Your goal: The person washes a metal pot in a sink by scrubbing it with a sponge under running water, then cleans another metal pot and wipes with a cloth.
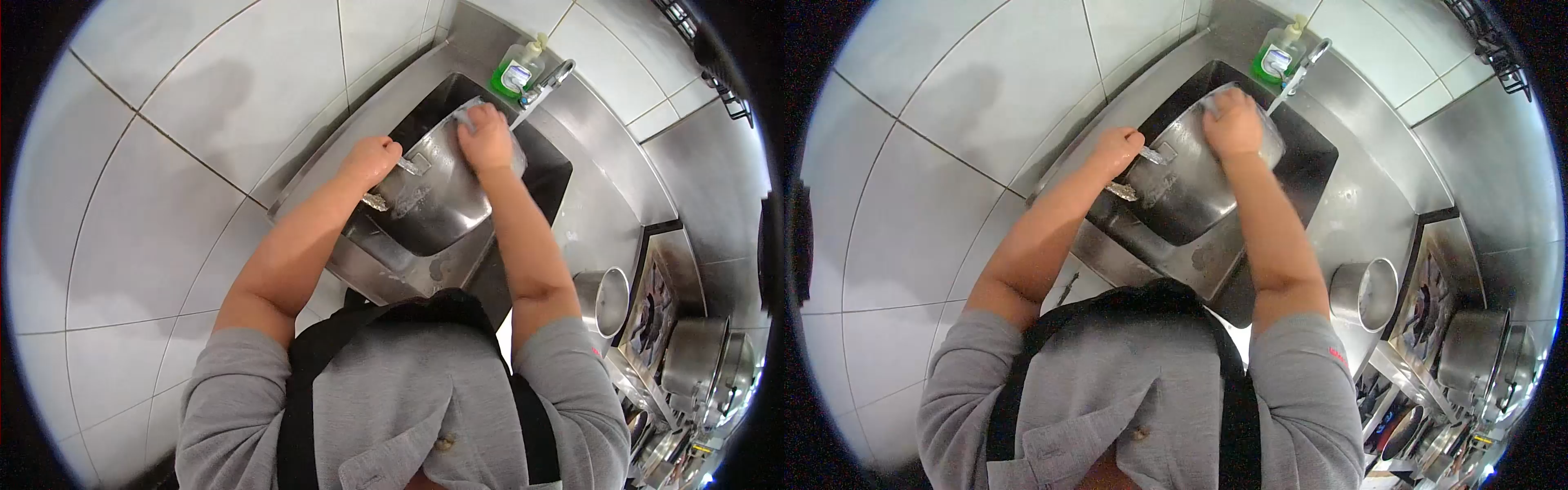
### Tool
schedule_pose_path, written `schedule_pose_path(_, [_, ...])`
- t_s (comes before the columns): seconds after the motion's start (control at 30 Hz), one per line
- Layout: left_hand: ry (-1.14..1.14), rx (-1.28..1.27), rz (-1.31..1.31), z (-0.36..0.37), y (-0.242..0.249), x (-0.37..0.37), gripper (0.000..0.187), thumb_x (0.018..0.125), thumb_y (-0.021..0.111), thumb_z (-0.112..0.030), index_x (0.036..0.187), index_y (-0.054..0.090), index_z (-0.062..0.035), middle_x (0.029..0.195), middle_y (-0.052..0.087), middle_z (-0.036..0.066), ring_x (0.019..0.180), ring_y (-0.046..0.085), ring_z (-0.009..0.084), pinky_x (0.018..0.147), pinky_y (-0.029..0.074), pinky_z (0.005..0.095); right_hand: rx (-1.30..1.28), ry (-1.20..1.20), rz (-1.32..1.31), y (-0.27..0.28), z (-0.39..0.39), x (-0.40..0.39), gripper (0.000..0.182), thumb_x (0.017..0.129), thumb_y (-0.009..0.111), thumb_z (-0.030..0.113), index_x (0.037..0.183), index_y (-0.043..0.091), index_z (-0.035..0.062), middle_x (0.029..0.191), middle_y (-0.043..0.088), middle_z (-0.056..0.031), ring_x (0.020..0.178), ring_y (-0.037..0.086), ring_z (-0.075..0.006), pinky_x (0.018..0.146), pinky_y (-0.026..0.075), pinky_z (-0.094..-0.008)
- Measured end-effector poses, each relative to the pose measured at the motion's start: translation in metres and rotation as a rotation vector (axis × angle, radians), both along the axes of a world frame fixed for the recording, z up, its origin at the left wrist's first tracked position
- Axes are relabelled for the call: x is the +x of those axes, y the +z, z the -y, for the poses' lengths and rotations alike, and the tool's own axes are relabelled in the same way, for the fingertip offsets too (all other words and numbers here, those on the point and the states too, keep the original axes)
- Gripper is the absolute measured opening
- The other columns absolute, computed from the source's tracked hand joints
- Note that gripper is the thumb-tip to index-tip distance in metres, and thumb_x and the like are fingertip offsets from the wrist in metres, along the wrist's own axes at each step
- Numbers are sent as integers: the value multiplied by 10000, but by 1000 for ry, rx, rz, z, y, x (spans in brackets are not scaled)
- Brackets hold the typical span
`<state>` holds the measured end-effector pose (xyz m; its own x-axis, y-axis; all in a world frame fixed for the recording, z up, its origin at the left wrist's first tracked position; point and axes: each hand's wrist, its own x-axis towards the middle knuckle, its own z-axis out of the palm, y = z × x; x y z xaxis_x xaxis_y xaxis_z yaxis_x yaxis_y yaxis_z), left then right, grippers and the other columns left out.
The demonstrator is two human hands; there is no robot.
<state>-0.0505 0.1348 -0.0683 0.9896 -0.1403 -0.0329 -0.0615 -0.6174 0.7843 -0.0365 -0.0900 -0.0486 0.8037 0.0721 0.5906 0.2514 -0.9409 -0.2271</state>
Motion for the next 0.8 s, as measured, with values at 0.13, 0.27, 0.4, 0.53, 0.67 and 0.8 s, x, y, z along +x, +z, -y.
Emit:
schedule_pose_path(0.13, [17,58,11,3,2,-1,350,790,443,-273,875,633,9,892,625,254,845,584,426,782,448,461,-129,225,20,-4,-29,-42,219,700,677,199,895,662,99,1022,614,-84,955,564,-318,823,484,-423])
schedule_pose_path(0.27, [41,70,27,7,7,-6,339,794,452,-269,870,627,12,866,630,253,809,585,426,773,444,462,-11,250,6,3,-2,-13,227,695,675,173,912,658,107,1010,619,-92,949,568,-325,833,475,-427])
schedule_pose_path(0.4, [55,76,26,20,6,-7,347,794,453,-273,884,637,7,882,632,257,832,591,434,779,448,460,1,111,82,-15,3,-7,234,699,668,175,930,662,138,991,621,-92,930,570,-323,826,472,-441])
schedule_pose_path(0.53, [23,43,59,22,1,-5,364,793,452,-281,886,639,16,896,625,272,854,591,446,782,453,463,-76,365,33,-10,-6,-51,271,673,688,124,941,649,118,1055,630,-102,986,574,-317,859,468,-432])
schedule_pose_path(0.67, [-15,-24,62,23,-4,-3,376,791,445,-289,855,627,33,879,613,284,844,587,451,764,447,479,205,212,-63,-4,30,-18,350,679,691,138,1020,628,99,1115,619,-116,1058,556,-336,907,454,-419])
schedule_pose_path(0.8, [-17,-38,109,15,-6,-2,377,788,445,-294,844,617,37,866,608,286,829,585,452,750,439,487,358,-182,-203,0,33,-20,391,704,679,180,1083,614,108,1188,572,-137,1100,529,-355,922,446,-428])
